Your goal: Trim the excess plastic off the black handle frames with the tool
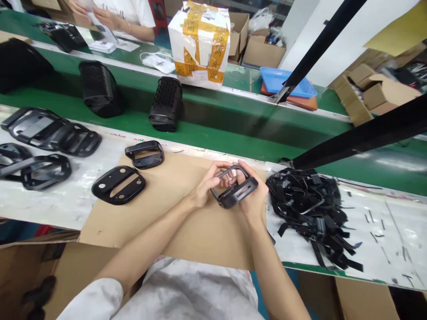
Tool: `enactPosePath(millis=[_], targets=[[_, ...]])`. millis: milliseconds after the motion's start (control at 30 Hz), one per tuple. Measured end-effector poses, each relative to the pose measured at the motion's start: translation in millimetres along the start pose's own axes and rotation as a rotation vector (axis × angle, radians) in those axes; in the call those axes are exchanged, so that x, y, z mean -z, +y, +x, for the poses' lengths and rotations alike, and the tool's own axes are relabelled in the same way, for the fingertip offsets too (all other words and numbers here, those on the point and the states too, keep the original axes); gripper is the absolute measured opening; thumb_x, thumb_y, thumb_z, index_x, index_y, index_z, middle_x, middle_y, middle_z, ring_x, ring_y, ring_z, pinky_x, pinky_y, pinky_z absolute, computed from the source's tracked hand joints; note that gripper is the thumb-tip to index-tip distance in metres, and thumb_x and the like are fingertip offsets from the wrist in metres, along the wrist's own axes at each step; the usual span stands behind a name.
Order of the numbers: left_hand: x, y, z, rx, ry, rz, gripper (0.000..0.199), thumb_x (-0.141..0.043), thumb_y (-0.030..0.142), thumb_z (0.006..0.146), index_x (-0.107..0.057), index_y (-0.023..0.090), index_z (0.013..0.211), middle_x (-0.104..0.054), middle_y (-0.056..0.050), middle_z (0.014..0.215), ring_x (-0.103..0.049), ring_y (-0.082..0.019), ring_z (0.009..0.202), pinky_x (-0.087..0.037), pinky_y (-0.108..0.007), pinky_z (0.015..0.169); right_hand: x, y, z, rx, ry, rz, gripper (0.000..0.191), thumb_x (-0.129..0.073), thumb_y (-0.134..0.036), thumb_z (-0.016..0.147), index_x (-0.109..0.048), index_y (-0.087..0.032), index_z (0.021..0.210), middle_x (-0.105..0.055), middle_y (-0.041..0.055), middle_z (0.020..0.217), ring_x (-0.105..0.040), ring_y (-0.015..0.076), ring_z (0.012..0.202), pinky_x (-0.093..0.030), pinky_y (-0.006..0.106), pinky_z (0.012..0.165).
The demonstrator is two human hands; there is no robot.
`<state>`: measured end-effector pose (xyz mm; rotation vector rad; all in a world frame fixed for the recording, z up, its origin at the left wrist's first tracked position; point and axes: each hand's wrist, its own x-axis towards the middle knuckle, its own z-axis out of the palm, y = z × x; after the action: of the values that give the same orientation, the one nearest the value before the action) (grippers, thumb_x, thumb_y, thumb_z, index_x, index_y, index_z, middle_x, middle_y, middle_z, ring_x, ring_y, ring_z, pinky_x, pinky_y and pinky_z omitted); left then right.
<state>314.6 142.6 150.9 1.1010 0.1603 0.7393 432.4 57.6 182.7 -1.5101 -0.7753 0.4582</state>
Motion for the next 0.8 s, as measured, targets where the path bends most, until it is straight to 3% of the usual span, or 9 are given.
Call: enactPosePath(millis=[133, 300, 400, 500, 600, 667, 700, 800], targets=[[-0.8, 3, 9, 0.106, 0.123, -0.119, 0.05, -0.047, 0.061, 0.096, -0.061, 0.016, 0.112, -0.065, -0.007, 0.089, -0.058, -0.019, 0.075, -0.045, -0.032, 0.072, 0, 0, -2, 0.086, -0.014, -0.093, 0.026, -0.068, -0.039, 0.094, -0.08, -0.02, 0.108, -0.079, 0.0067, 0.101, -0.073, 0.0205, 0.08, -0.061, 0.036, 0.081], [5.8, 1, 13, 0.413, -0.007, -0.15, 0.06, -0.051, 0.071, 0.091, -0.057, 0.015, 0.07, -0.053, -0.003, 0.065, -0.041, -0.01, 0.053, -0.029, -0.027, 0.054, 0, 6, 0, 0.162, -0.028, -0.139, 0.025, -0.07, -0.039, 0.093, -0.081, -0.021, 0.106, -0.08, 0.0075, 0.107, -0.075, 0.0232, 0.093, -0.06, 0.037, 0.09], [5.6, 1, 12, 0.403, 0.008, -0.122, 0.058, -0.057, 0.066, 0.092, -0.051, 0.016, 0.061, -0.041, 0.002, 0.053, -0.033, -0.008, 0.049, -0.025, -0.028, 0.054, -2, 12, 2, 0.106, -0.026, -0.134, 0.027, -0.073, -0.041, 0.09, -0.082, -0.019, 0.103, -0.08, 0.0094, 0.105, -0.075, 0.0259, 0.097, -0.059, 0.039, 0.092], [8.1, 8, 14, 0.452, -0.012, -0.131, 0.056, -0.064, 0.066, 0.088, -0.05, 0.017, 0.062, -0.04, 0.004, 0.052, -0.031, -0.008, 0.049, -0.02, -0.03, 0.053, -3, 22, 1, 0.024, -0.033, -0.14, 0.04, -0.069, -0.049, 0.09, -0.08, -0.015, 0.109, -0.079, 0.0137, 0.11, -0.074, 0.03, 0.103, -0.057, 0.046, 0.098], [19.4, 29, 17, 0.462, -0.091, -0.104, 0.052, -0.075, 0.056, 0.081, -0.048, 0.019, 0.059, -0.04, 0.004, 0.052, -0.031, -0.008, 0.05, -0.019, -0.031, 0.055, -5, 40, -2, 0.08, -0.077, -0.121, 0.058, -0.071, -0.058, 0.085, -0.073, -0.015, 0.124, -0.075, 0.0162, 0.124, -0.071, 0.0349, 0.114, -0.054, 0.052, 0.104], [28.1, 52, 14, 0.36, -0.077, -0.113, 0.046, -0.078, 0.047, 0.079, -0.047, 0.019, 0.06, -0.039, 0.004, 0.053, -0.032, -0.008, 0.051, -0.021, -0.031, 0.055, -5, 53, -4, 0.107, -0.124, -0.063, 0.061, -0.07, -0.065, 0.083, -0.074, -0.015, 0.117, -0.077, 0.0169, 0.117, -0.073, 0.035, 0.108, -0.058, 0.051, 0.098], [31.5, 66, 10, 0.288, -0.036, -0.111, 0.044, -0.078, 0.045, 0.078, -0.047, 0.019, 0.062, -0.039, 0.005, 0.053, -0.033, -0.008, 0.052, -0.022, -0.031, 0.056, -5, 58, -6, 0.083, -0.126, -0.08, 0.058, -0.069, -0.066, 0.083, -0.076, -0.015, 0.11, -0.078, 0.0165, 0.11, -0.075, 0.0336, 0.101, -0.06, 0.048, 0.093], [39.6, 116, -16, 0.091, 0.187, 0.064, 0.04, -0.08, 0.044, 0.076, -0.052, 0.017, 0.069, -0.043, 0.004, 0.058, -0.039, -0.009, 0.056, -0.028, -0.028, 0.058, -2, 71, -8, 0.014, -0.29, -0.173, 0.051, -0.069, -0.066, 0.083, -0.078, -0.018, 0.096, -0.081, 0.0137, 0.096, -0.078, 0.0299, 0.088, -0.064, 0.041, 0.086]])
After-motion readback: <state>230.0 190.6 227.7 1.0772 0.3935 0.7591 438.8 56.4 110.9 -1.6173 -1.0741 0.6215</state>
